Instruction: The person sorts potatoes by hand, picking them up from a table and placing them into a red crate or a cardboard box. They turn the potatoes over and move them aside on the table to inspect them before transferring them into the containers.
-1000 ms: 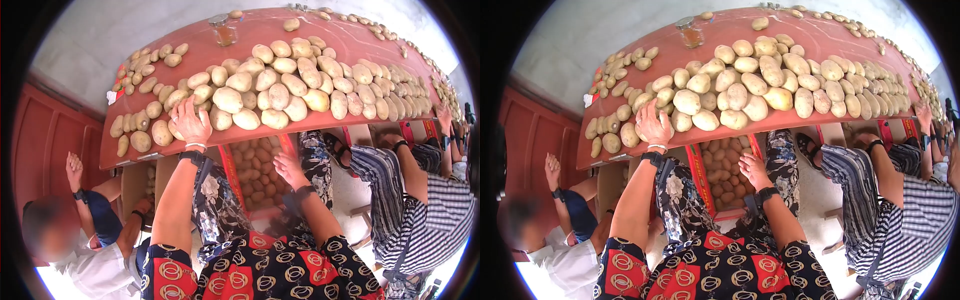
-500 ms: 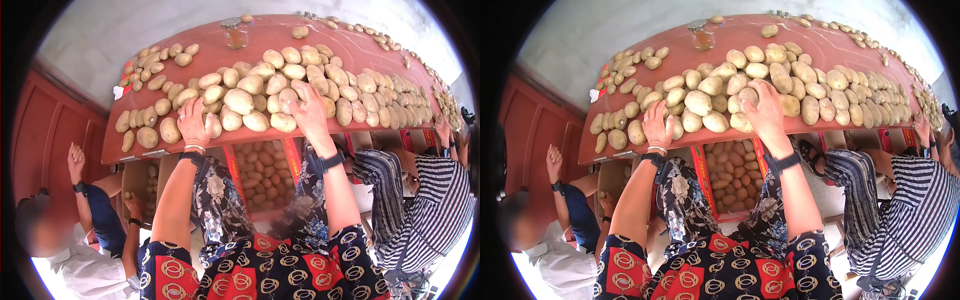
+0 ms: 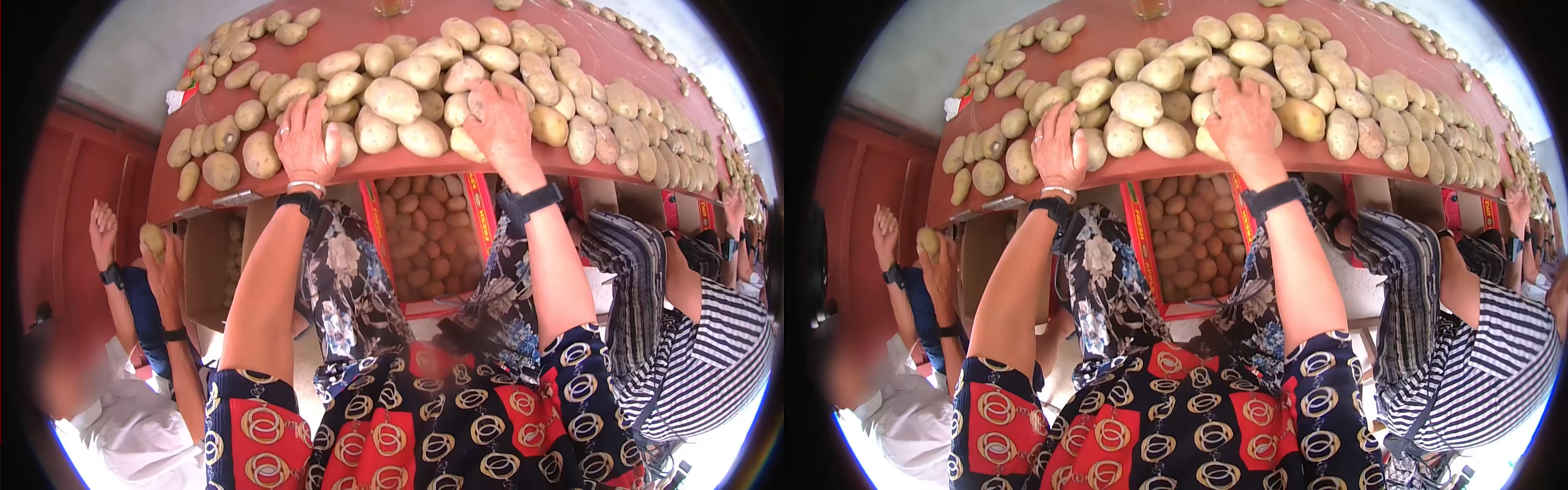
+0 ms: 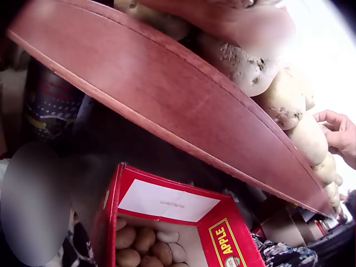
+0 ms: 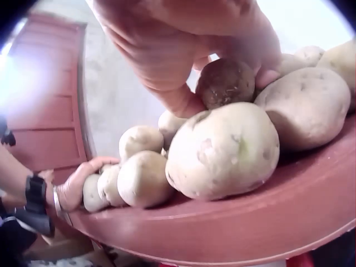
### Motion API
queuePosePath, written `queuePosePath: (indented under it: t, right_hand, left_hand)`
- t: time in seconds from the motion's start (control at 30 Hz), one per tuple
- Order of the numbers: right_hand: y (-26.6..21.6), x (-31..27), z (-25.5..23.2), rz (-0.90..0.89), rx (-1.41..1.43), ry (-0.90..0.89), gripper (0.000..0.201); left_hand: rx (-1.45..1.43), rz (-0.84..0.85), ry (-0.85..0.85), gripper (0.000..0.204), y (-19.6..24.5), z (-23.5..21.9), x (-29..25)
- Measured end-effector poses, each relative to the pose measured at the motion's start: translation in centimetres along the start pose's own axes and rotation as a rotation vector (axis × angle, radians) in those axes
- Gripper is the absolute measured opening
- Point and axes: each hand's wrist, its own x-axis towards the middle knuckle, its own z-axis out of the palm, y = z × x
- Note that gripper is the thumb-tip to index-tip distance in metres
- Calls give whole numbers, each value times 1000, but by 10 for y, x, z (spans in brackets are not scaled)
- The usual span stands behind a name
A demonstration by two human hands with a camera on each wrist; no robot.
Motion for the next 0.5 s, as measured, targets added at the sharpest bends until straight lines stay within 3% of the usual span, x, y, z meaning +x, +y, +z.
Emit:
queuePosePath:
  t: [0.07, 0.1, 0.13, 0.2, 0.23, 0.27, 0.33, 0.47, 0.5]
  right_hand:
    - [8, 5, -5, 8, 597, 40, 46]
    - [8, 7, -6, 155, 1062, 32, 46]
    - [20, -4, -17, 265, 1282, -69, 45]
    - [18, -23, -35, 434, 1727, -38, 44]
    - [20, -35, -41, 494, 1936, -117, 42]
    - [22, -46, -40, 505, 1932, -120, 42]
    - [25, -65, -29, 421, 1970, -352, 37]
    - [0, -92, -20, 338, 1530, -483, 33]
    - [-7, -96, -25, 328, 1413, -557, 34]
  left_hand:
    - [13, 13, 29, 52, 2, 1, 2]
    - [10, -5, 26, 51, 3, 2, 3]
    - [9, -9, 18, 51, 4, 2, 3]
    - [62, 37, 60, 48, 3, 1, 2]
    - [62, 32, 49, 48, 2, 1, 0]
    - [63, 29, 50, 48, 2, 1, -1]
    - [65, 31, 66, 47, 0, 3, 2]
    - [89, 88, 141, 47, -32, 32, 4]
    - [57, 23, 55, 47, 3, 0, 3]
